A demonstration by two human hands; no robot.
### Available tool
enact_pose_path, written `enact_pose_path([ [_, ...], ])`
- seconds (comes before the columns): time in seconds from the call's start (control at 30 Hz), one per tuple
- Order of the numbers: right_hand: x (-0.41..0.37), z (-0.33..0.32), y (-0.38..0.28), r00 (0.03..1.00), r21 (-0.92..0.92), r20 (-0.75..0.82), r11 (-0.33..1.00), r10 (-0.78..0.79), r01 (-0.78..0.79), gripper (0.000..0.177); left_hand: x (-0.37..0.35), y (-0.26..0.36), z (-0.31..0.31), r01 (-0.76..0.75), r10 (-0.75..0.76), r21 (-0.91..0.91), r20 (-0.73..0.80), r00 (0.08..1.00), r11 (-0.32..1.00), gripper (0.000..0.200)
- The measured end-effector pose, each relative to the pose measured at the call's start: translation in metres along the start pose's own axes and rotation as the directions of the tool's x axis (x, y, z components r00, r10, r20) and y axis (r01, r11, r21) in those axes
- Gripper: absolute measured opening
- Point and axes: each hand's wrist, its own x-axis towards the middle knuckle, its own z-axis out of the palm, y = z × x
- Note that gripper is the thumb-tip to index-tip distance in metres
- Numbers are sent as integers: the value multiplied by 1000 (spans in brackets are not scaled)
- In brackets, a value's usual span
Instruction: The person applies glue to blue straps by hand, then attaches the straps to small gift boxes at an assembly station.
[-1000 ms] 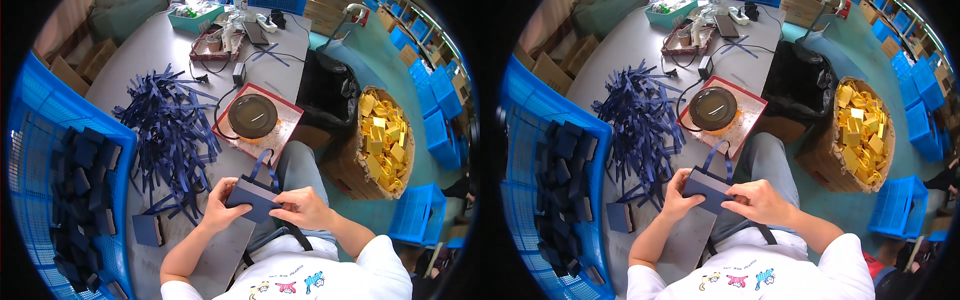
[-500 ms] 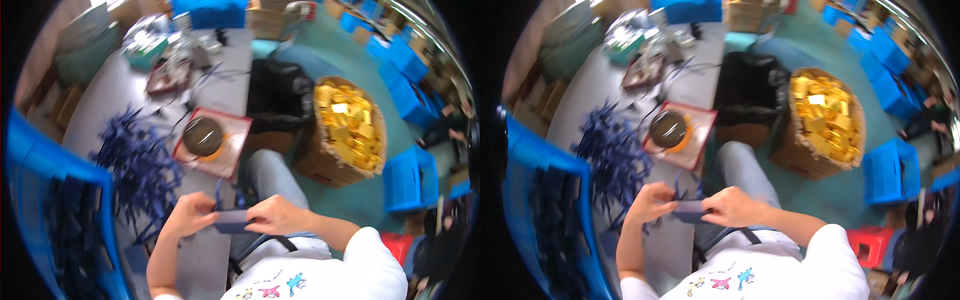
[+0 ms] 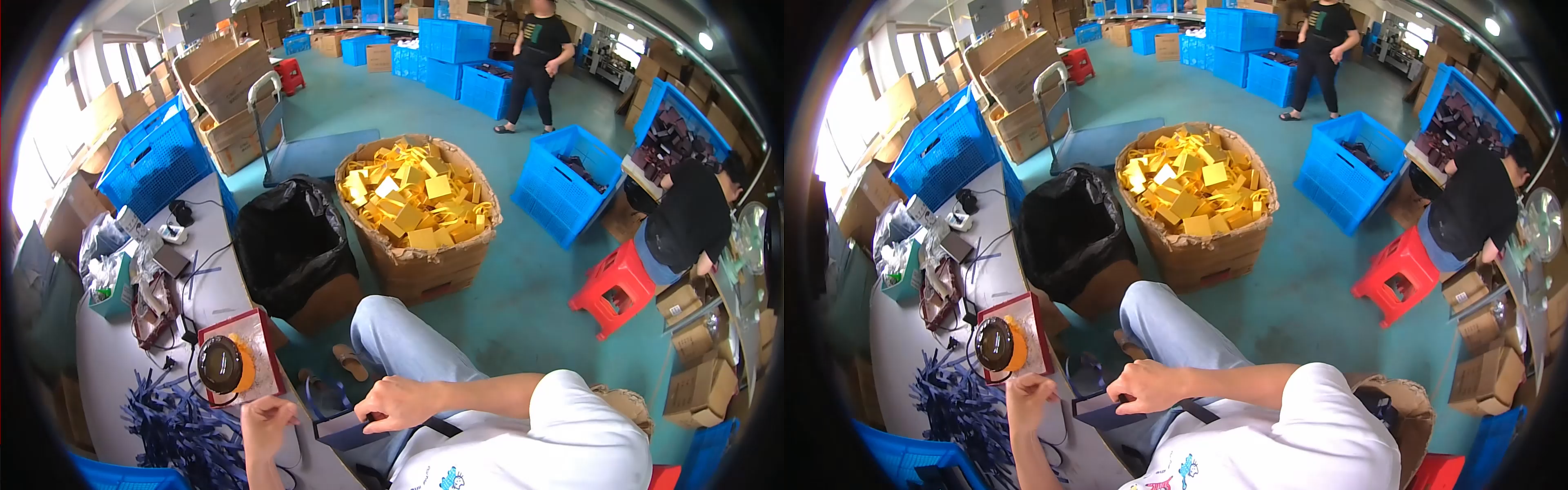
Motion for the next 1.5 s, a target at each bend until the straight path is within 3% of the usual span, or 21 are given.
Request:
enact_pose_path([
  [0.07,-11,-2,3,1000,18,-20,1000,11,-11,21,9,-6,-8,-61,60,-5,-94,994,998,8],
  [0.17,-25,-9,8,999,30,-37,999,23,-22,22,8,-9,-6,-145,99,-158,-264,959,977,10],
  [0.4,-40,-13,31,1000,62,-3,998,-4,4,24,-10,-21,39,-54,40,-69,-198,979,996,10],
  [0.47,-43,-12,37,1000,92,15,996,-21,20,25,-11,-23,61,-11,-23,-204,-165,986,979,11],
  [0.57,-45,-13,46,996,134,75,990,-58,47,25,-12,-19,83,-16,-24,-219,-182,983,976,18],
  [0.73,-39,-16,59,974,146,140,977,-179,158,25,-18,-10,77,-121,86,-118,-265,960,986,18],
  [0.77,-37,-16,61,969,162,147,971,-198,174,24,-22,-9,67,-38,27,-33,-267,963,999,13],
  [0.8,-35,-17,63,967,170,145,968,-211,186,24,-24,-7,62,51,-35,52,-272,962,997,26],
  [0.87,-34,-16,66,960,201,130,955,-247,218,22,-21,-8,67,118,-98,48,-301,948,992,28],
  [0.93,-32,-10,70,955,203,136,951,-263,233,22,-13,-9,81,-54,122,232,-292,949,971,17],
  [0.97,-32,-8,72,951,186,145,951,-275,246,21,-13,-4,94,-3,86,247,-326,942,969,25],
  [1.03,-35,-8,67,946,195,136,944,-296,267,22,-9,14,116,-47,115,318,-199,973,947,32],
  [1.1,-37,-8,65,941,201,130,938,-311,282,22,-4,17,126,-60,43,184,93,995,981,33],
  [1.17,-38,-5,63,949,206,139,946,-283,252,21,0,19,135,-80,19,135,402,915,988,37],
  [1.23,-41,-5,64,959,245,126,944,-256,220,18,-1,12,136,140,-180,112,579,795,984,46],
  [1.27,-42,-6,65,951,247,83,931,-298,270,17,-1,2,132,262,-239,58,628,741,963,64],
  [1.3,-44,-8,65,940,245,39,915,-340,321,16,0,-13,124,261,-236,54,627,742,964,64],
  [1.37,-47,-16,57,940,235,90,924,-329,300,15,2,-37,109,324,-118,-116,776,619,939,79],
  [1.43,-46,-19,52,928,313,99,897,-358,313,14,-8,-37,114,281,-136,-69,750,647,957,91],
  [1.5,-41,-17,47,921,377,74,866,-382,328,13,-21,-67,113,473,-51,-304,797,601,827,92],
])
